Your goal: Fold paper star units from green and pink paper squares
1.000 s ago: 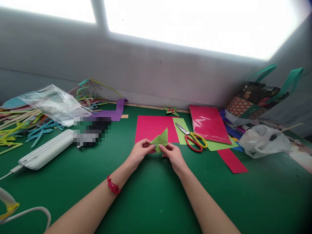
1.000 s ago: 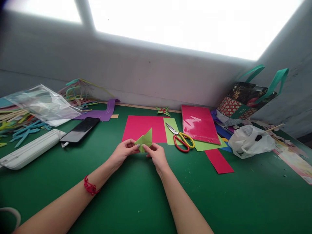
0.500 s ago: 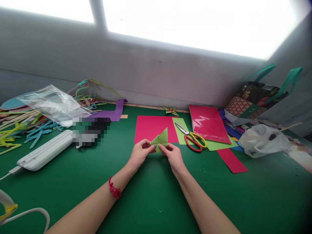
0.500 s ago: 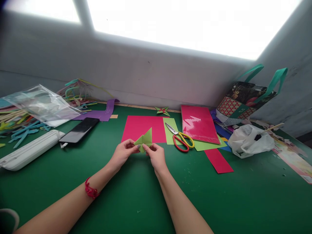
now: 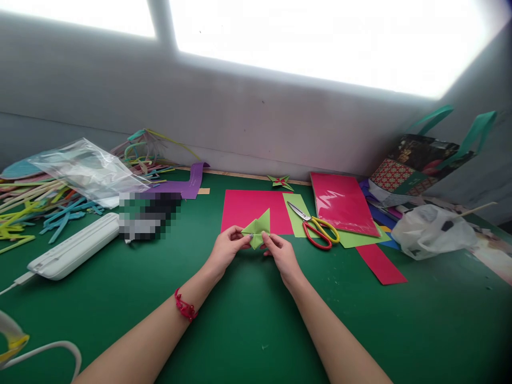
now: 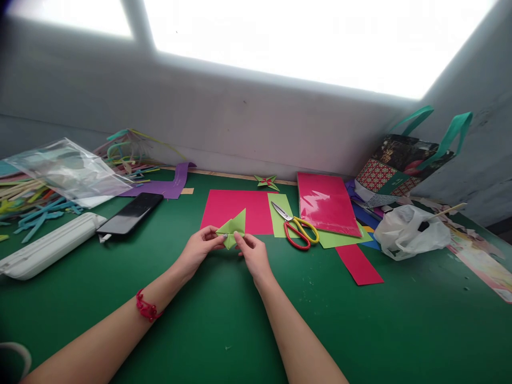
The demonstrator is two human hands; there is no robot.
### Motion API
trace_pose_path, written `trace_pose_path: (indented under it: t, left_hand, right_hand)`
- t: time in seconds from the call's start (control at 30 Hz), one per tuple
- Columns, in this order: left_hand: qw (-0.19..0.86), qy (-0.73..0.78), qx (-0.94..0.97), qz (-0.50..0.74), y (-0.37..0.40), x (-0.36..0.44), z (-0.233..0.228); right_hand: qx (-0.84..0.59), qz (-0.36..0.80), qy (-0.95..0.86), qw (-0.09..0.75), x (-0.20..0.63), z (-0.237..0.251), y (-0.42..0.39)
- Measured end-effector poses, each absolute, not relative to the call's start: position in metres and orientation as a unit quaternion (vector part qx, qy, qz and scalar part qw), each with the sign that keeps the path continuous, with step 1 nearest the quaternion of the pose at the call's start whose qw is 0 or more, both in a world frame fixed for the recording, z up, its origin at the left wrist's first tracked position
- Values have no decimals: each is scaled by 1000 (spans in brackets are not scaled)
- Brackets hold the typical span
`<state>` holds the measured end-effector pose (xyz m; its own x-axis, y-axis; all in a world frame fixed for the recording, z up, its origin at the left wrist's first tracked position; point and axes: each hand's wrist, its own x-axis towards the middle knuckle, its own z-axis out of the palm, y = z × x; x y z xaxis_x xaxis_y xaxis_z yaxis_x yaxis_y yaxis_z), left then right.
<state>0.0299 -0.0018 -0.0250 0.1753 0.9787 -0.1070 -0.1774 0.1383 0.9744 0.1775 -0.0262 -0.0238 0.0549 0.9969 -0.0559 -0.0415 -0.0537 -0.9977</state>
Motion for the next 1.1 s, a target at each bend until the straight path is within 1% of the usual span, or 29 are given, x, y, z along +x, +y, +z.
trace_pose_path:
  t: [0.1, 0.23, 0.33, 0.43, 0.67, 0.77, 0.97, 1.1]
  left_hand:
    - [611, 429, 460, 481, -1, 32, -28]
    - [630, 404, 470, 468, -9, 45, -34]
    - [606, 386, 512, 470, -18, 52, -34]
    - [583, 384, 533, 478, -22, 54, -32]
    - [585, 394, 537, 464, -20, 52, -31]
    - [594, 386, 544, 451, -19, 51, -32]
    - [605, 372, 538, 455, -18, 52, -31]
    - [625, 370, 524, 444, -17, 50, -28]
  right_hand:
    - [-519, 484, -477, 518, 178, -26, -26]
    - [-528, 424, -459, 576, 169, -31, -31]
    - [-524, 429, -430, 597, 162, -32, -35]
    - [-528, 432, -417, 600, 160, -33, -37]
    - [-533, 438, -423, 588, 161, -38, -34]
    - [-530, 443, -432, 580, 163, -37, -32]
    - [-535, 402, -453, 589, 166, -30, -31]
    - [-525, 426, -447, 585, 166, -32, -31]
